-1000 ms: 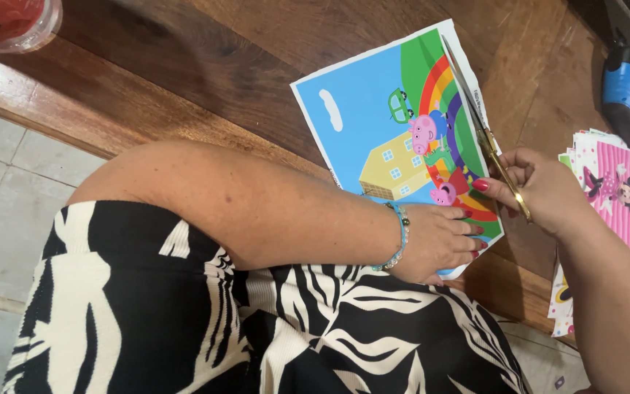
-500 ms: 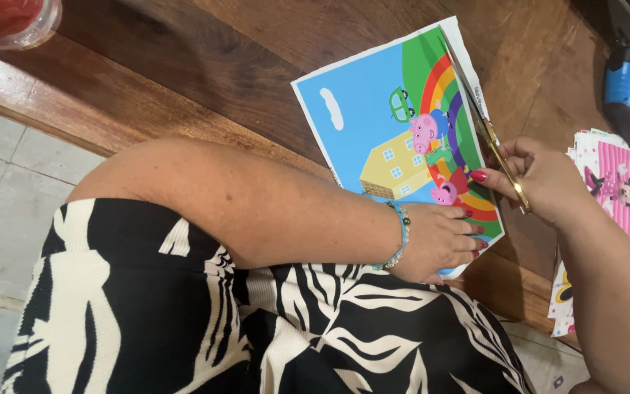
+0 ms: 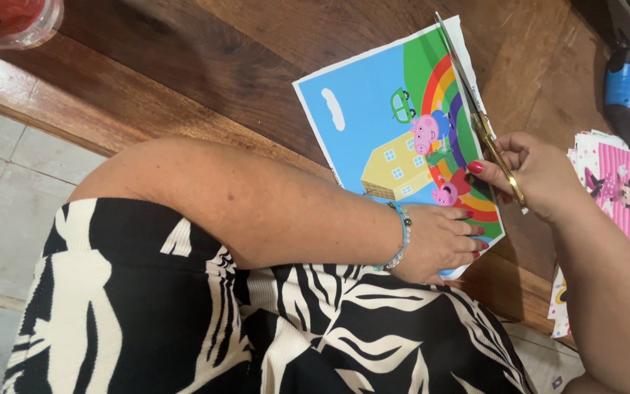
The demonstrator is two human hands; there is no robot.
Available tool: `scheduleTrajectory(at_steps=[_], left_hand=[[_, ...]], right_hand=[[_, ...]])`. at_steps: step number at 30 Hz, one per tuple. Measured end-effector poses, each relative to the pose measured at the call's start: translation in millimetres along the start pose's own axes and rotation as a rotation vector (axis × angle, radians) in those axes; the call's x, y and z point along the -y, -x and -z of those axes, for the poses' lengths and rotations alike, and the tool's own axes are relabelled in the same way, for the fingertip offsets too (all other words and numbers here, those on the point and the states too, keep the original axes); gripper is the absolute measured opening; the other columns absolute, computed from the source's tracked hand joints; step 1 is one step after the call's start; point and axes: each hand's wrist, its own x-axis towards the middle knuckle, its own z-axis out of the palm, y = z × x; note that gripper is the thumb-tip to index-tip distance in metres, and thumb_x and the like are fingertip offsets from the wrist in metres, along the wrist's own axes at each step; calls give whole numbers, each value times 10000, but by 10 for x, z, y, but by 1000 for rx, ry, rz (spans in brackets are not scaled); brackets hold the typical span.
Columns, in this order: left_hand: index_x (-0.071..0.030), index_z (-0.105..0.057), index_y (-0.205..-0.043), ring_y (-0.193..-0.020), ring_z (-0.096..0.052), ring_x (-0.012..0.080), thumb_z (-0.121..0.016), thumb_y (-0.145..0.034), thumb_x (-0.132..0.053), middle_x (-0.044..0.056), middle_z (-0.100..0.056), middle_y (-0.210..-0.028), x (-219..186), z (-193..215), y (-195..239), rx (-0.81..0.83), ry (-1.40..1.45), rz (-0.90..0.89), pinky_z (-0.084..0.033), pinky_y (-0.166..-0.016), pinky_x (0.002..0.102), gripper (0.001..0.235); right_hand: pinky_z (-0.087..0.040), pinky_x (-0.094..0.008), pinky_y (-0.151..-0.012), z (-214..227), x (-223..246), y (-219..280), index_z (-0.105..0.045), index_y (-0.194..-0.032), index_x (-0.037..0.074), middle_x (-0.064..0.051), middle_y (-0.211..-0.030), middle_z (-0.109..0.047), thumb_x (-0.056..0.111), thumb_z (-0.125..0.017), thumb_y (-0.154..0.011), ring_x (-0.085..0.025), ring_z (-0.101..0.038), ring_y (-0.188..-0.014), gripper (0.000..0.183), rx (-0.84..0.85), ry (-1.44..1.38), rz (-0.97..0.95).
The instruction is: The person uses gold-handled scissors to cut the white borders off a colorful printed sheet featuring cartoon characters. They rotate the paper to trim all sides and then place the trimmed sheet on top of a stack of similar papers.
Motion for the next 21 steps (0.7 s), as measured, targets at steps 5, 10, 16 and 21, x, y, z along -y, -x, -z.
scheduleTrajectory(at_steps=[5,10,16,21], left_hand=[[-140,-573,-1421,-1429,-440,279,-405,-968,-557,31,-576,-1481,10,25,-4,3,-6,-7,-224,-1231,492,638],[-154,-535,-1467,-1493,-356,283,-380,-977,-557,20,-516,-1540,-10,67,7,65,-2,10,-171,-1256,498,653],[-147,-530,-1466,-1490,-354,285,-396,-977,-559,28,-513,-1538,-2,140,6,86,5,2,-166,-1255,500,653],[-143,-552,-1447,-1492,-359,291,-412,-969,-575,39,-526,-1528,0,56,-16,59,7,4,-171,-1257,503,659]], right_hand=[[-314,-274,-463,-13,-43,-17,-594,-939,68,-77,-549,-595,304,-789,-926,-134,-450,-445,307,14,-37,47],[-356,-311,-463,18,106,-21,-631,-968,72,-100,-593,-666,321,-801,-919,-178,-517,-434,306,16,73,-17],[-335,-295,-430,10,71,-56,-642,-985,75,-74,-591,-624,316,-812,-902,-150,-484,-449,307,-6,5,5],[-324,-301,-422,4,47,-104,-607,-989,62,-105,-578,-624,315,-782,-933,-169,-484,-430,312,20,4,22]])
